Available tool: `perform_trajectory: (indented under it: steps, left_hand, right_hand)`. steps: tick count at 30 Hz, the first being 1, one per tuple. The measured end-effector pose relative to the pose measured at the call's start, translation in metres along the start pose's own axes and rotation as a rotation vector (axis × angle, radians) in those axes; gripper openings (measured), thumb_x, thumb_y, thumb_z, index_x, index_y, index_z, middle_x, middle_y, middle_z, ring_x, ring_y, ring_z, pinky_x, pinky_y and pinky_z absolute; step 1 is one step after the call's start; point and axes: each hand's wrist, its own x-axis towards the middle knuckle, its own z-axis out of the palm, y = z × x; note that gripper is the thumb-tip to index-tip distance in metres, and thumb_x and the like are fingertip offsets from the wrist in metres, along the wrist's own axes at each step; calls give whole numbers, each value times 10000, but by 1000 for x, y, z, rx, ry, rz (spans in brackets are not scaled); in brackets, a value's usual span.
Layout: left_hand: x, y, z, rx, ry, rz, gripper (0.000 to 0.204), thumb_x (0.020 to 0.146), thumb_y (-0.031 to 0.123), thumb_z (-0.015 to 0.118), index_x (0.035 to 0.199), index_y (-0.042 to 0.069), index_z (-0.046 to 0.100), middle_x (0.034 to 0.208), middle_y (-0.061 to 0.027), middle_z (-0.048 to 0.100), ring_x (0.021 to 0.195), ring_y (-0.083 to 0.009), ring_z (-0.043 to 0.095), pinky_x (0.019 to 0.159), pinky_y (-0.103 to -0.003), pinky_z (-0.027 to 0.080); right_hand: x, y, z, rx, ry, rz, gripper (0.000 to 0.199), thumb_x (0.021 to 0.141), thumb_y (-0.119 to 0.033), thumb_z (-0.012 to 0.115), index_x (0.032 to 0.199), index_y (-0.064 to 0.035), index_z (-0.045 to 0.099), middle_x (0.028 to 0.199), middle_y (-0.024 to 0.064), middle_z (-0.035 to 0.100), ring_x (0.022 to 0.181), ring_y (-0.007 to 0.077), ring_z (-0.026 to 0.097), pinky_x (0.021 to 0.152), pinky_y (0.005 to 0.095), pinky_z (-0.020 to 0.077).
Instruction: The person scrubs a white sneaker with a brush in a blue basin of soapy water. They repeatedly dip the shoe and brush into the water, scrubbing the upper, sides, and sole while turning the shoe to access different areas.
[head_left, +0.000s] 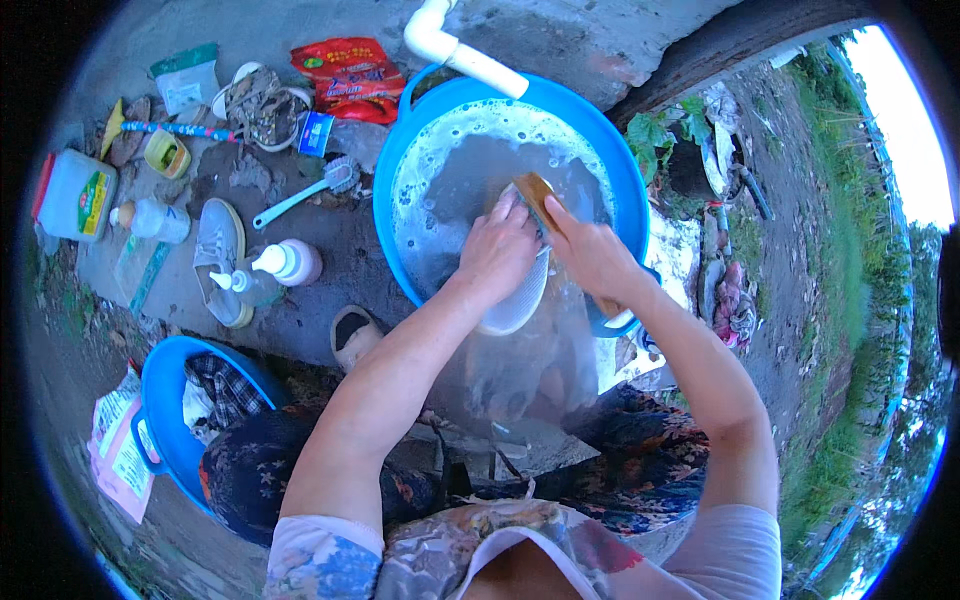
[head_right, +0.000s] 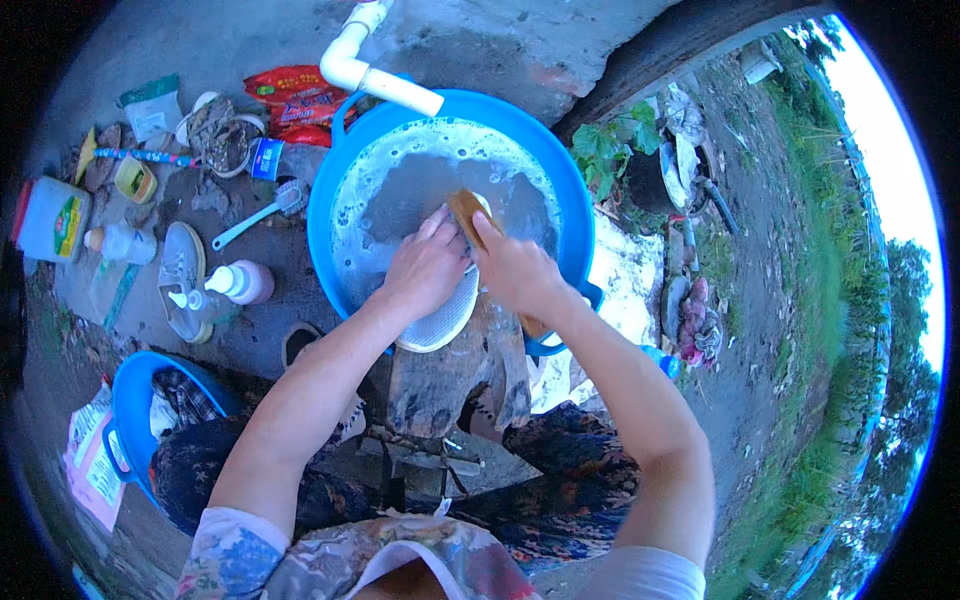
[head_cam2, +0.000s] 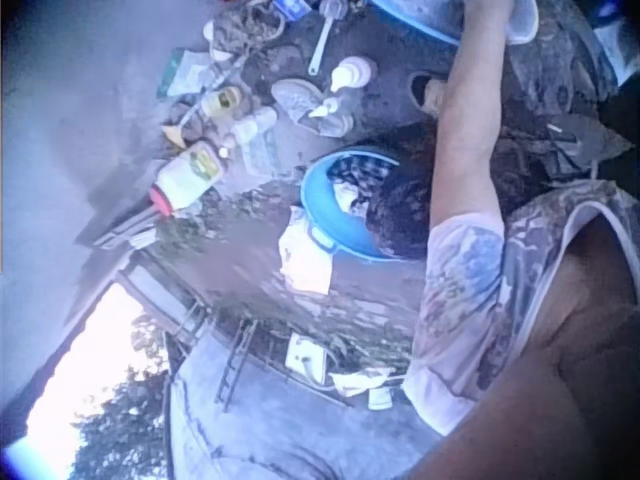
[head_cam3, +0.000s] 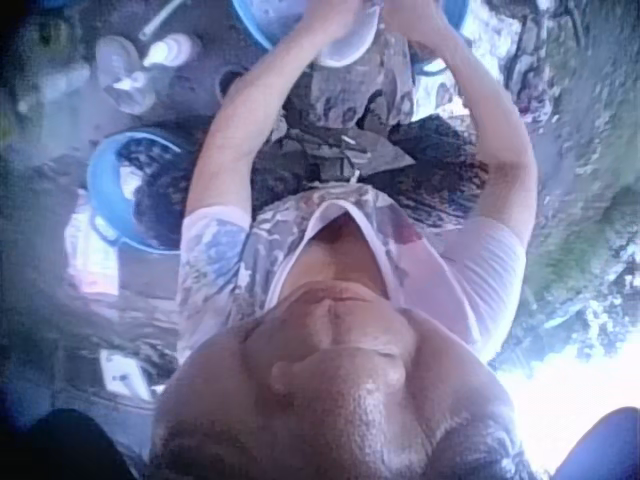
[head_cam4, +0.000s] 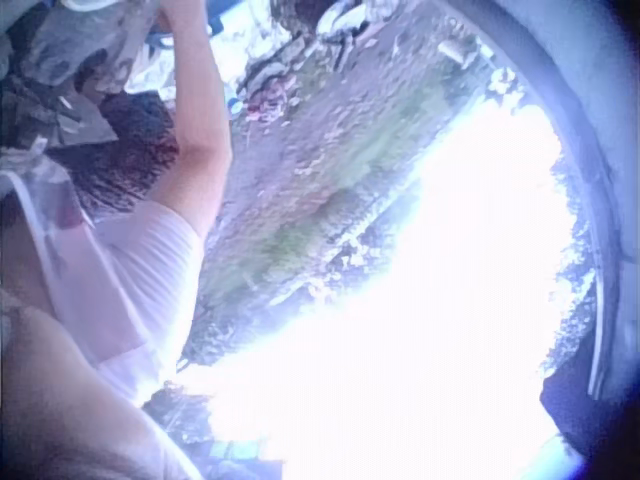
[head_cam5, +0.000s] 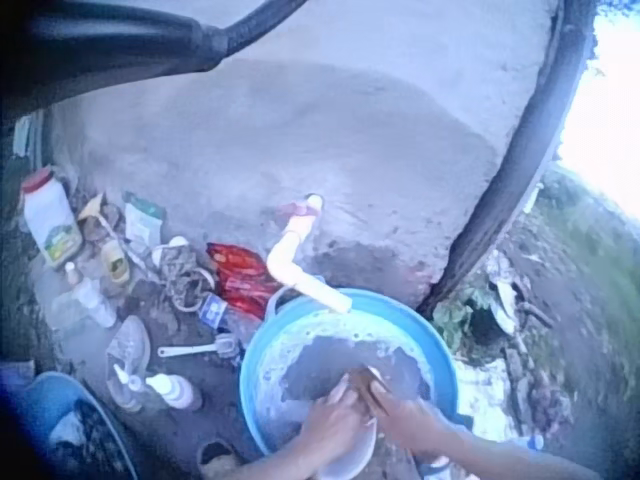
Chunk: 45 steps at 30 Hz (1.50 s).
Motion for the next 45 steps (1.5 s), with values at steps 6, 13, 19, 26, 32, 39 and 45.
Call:
perform_trajectory:
  steps: [6, 13, 19, 26, 32, 39, 45]
  left_hand:
    - [10, 14, 10, 55, 98, 105, 275, 809, 134, 557, 1031, -15, 621, 1162, -130, 579, 1200, -287, 476, 932, -370, 451]
    - [-7, 0, 7, -28, 112, 53, 219, 783, 102, 548, 943, -14, 642, 1087, -134, 602, 1154, -263, 517, 933, -369, 448]
    - [-11, 12, -8, -226, 171, -28, 341, 773, 169, 642, 1064, -4, 608, 1139, -156, 594, 1129, -303, 532, 962, -371, 422]
    - [-38, -12, -5, -479, -124, -456, 445, 801, 262, 639, 1126, -21, 527, 1076, -254, 575, 1029, -397, 550, 871, -442, 441]
    - [-27, 2, -3, -431, -125, -435, 446, 825, 294, 611, 1118, -27, 511, 1097, -254, 558, 1040, -406, 539, 880, -466, 436]
    - [-31, 5, -11, -395, -52, -379, 411, 825, 199, 592, 1182, 16, 502, 1084, -235, 590, 1018, -398, 559, 864, -447, 441]
    - [-41, -8, -1, -400, -64, -401, 492, 840, 219, 567, 1268, 27, 420, 1147, -258, 532, 1043, -419, 533, 884, -477, 433]
  right_hand:
    - [38, 5, -6, -83, 47, 173, 526, 913, -320, 418, 1411, -192, 305, 1030, 239, 623, 960, 426, 596, 861, 508, 457]
    - [-7, -10, -1, -44, -68, 47, 531, 908, -332, 441, 1405, -207, 302, 999, 246, 626, 916, 435, 606, 845, 524, 454]
    - [37, 5, 9, -128, 119, 88, 544, 912, -317, 434, 1410, -159, 282, 947, 247, 637, 893, 418, 618, 824, 512, 474]
    - [-46, -23, 24, -49, 25, 49, 543, 905, -330, 455, 1400, -180, 291, 880, 238, 648, 819, 417, 634, 773, 505, 494]
    - [-9, -6, 29, 7, 200, 102, 524, 906, -314, 449, 1395, -189, 308, 892, 240, 645, 843, 427, 627, 782, 517, 485]
    - [-34, -9, 13, 32, 76, 80, 541, 915, -336, 419, 1418, -196, 279, 995, 284, 608, 938, 443, 596, 848, 539, 450]
    - [-41, -25, 34, 98, 178, 71, 507, 922, -316, 425, 1404, -204, 315, 962, 275, 618, 862, 443, 611, 801, 510, 474]
